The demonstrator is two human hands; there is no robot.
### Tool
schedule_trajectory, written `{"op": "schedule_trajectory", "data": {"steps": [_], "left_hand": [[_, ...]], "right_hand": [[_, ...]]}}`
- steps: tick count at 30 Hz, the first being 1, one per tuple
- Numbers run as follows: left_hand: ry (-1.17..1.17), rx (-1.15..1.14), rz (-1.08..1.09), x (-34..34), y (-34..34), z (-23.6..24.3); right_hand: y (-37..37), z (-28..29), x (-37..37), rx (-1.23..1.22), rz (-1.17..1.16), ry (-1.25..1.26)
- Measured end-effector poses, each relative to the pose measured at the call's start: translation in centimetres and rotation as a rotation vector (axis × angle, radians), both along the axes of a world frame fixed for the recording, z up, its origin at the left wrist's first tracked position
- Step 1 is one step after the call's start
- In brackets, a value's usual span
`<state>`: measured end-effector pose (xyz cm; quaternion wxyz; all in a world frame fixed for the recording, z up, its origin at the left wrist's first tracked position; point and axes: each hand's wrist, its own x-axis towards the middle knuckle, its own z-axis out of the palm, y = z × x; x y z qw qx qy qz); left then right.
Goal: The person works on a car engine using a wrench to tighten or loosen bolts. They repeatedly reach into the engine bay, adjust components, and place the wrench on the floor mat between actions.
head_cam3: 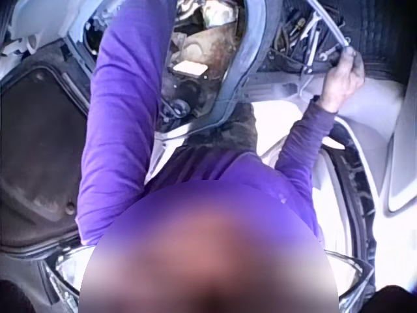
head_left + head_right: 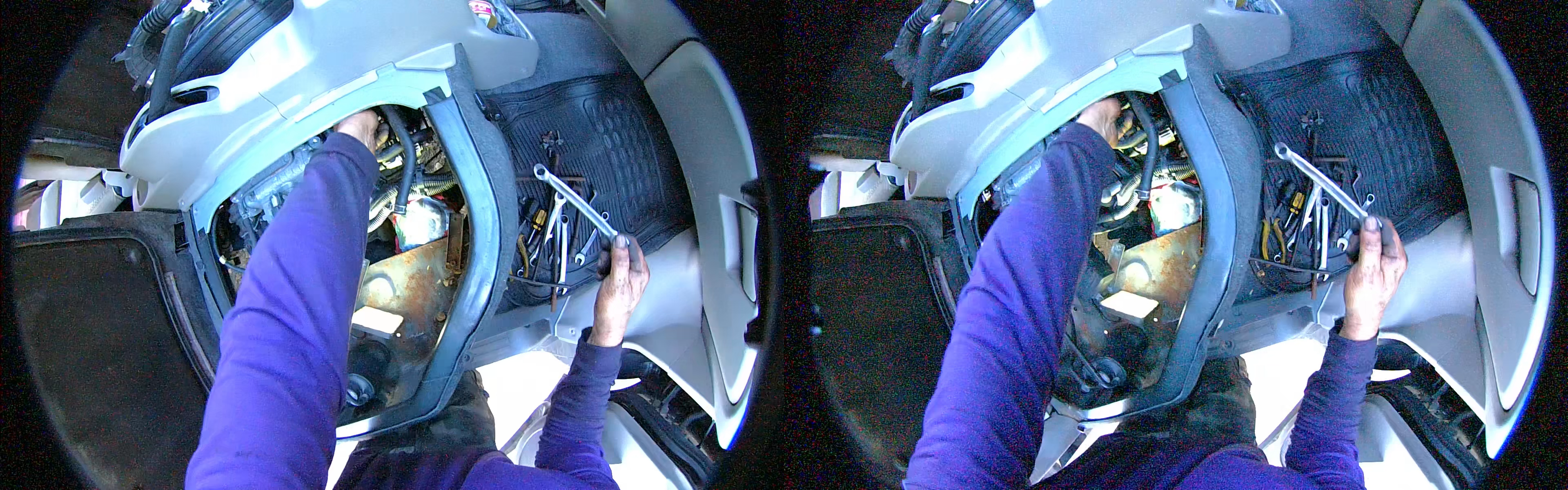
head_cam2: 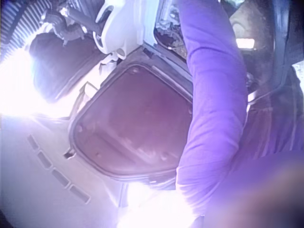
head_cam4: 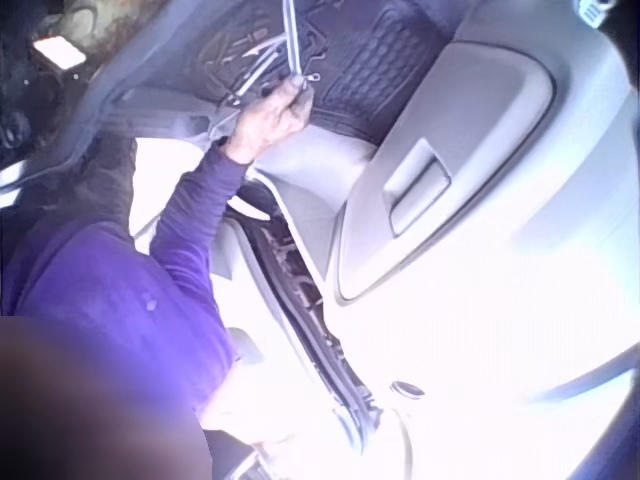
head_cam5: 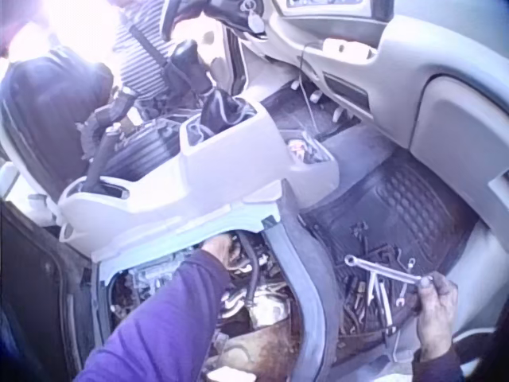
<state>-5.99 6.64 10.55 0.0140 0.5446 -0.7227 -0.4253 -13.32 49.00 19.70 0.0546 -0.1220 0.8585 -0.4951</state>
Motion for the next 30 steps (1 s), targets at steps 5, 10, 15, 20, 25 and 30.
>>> {"op": "schedule_trajectory", "data": {"steps": [5, 10, 15, 20, 25, 30], "left_hand": [[-0.791, -0.623, -0.840, -0.5, -1.5, -0.4], [-1.088, -0.781, -1.030, -0.5, -0.7, -1.9], [-1.109, -0.783, -1.008, -0.2, -0.7, -2.8], [-1.078, -0.758, -0.945, -0.1, -0.4, -2.5], [-1.074, -0.703, -0.918, -0.2, 0.3, -1.5], [-1.042, -0.654, -0.858, 0.2, 0.0, -2.4]], "right_hand": [[5.1, -3.9, 1.0, 0.074, -0.074, -0.135], [5.8, -5.4, 3.5, 0.016, -0.063, -0.238], [5.1, -6.3, 4.2, -0.044, -0.021, -0.297], [4.7, -7.5, 3.6, 0.097, 0.023, -0.213], [3.8, -8.3, 2.8, 0.118, 0.019, -0.177], [3.9, -8.6, 2.6, 0.200, 0.035, -0.193]]}}
